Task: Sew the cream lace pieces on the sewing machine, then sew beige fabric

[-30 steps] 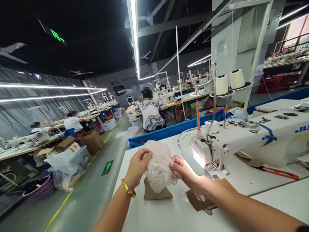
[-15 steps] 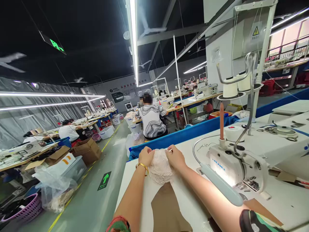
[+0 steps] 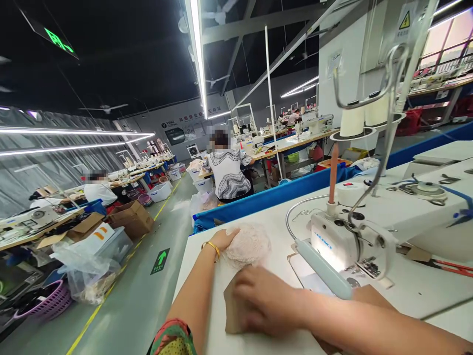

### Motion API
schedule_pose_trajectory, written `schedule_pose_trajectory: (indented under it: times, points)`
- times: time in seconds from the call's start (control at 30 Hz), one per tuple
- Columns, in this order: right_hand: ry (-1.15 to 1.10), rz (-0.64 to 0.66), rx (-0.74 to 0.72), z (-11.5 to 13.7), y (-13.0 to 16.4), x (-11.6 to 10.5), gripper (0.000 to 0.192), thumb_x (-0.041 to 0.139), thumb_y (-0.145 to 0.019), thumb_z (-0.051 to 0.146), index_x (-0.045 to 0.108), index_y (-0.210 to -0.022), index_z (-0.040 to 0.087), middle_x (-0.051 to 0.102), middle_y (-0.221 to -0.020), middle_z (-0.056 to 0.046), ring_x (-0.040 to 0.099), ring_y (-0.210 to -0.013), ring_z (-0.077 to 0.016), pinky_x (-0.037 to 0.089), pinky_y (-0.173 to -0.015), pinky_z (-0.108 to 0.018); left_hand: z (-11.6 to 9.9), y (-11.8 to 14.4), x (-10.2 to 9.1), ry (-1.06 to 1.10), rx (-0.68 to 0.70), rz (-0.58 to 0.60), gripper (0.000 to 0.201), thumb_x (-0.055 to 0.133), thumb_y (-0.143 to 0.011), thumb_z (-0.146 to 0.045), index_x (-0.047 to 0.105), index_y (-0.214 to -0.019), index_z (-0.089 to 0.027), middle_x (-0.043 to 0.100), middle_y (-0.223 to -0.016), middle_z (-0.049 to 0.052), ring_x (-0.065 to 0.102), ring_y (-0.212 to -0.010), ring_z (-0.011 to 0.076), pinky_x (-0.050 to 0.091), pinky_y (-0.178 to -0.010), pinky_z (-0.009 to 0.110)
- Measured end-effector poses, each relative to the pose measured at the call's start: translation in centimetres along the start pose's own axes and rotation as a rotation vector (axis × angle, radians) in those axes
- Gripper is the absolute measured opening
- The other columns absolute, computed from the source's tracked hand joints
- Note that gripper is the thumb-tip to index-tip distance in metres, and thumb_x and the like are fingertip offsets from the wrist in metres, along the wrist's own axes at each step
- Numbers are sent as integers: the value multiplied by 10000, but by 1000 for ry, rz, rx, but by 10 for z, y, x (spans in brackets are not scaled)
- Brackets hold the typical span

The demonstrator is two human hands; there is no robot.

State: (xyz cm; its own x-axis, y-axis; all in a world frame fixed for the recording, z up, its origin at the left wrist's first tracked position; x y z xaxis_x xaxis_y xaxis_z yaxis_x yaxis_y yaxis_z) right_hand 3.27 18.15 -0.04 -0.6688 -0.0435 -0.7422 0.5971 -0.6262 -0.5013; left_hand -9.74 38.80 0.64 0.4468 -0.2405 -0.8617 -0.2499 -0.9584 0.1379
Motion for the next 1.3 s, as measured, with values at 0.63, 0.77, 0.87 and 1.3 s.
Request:
schedule_pose_trajectory:
  times: [0.63,0.77,0.87,1.3]
  points:
    - [210,35,325,35,299,-144,280,653,-1017,289,690,-1292,333,725,-1276,-87,652,-1199,-276,556,-994,-410,-37,215,78,252,-130,-23,597,595,-853,-775,781,-931,-213,831,-1021,109,766,-1006,362,568,-802,375]
    - [198,-67,302,38,290,-157,363,612,-1039,308,642,-1401,332,697,-1339,-108,622,-1261,-307,530,-1042,-464,-45,226,65,178,-154,-216,689,615,-798,-794,714,-1121,-194,772,-1205,186,683,-1185,428,531,-939,471]
    - [12,7,290,61,251,-138,285,552,-1072,327,661,-1332,287,712,-1270,-112,658,-1180,-286,533,-1011,-423,-61,229,48,143,-65,-282,732,552,-854,-752,624,-1330,-200,655,-1437,181,583,-1349,386,459,-1091,495]
    - [20,-30,416,33,145,-81,220,623,-988,179,663,-1204,173,683,-1134,-118,612,-1043,-285,447,-870,-366,-74,191,50,-63,5,-165,454,573,-840,-698,608,-787,-248,758,-850,105,712,-870,346,512,-811,409]
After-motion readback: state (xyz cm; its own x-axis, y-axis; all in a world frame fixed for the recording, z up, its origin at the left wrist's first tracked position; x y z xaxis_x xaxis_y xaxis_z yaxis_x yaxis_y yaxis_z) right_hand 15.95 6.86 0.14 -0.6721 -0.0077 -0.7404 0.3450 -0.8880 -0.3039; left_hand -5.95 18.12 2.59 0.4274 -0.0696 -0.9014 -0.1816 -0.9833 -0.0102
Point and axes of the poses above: each hand's wrist, its own y-axis away from the middle knuckle, its own x-axis out of the palm, z = x × y, the point moved 5 cm from there along -y, towards the middle knuckle
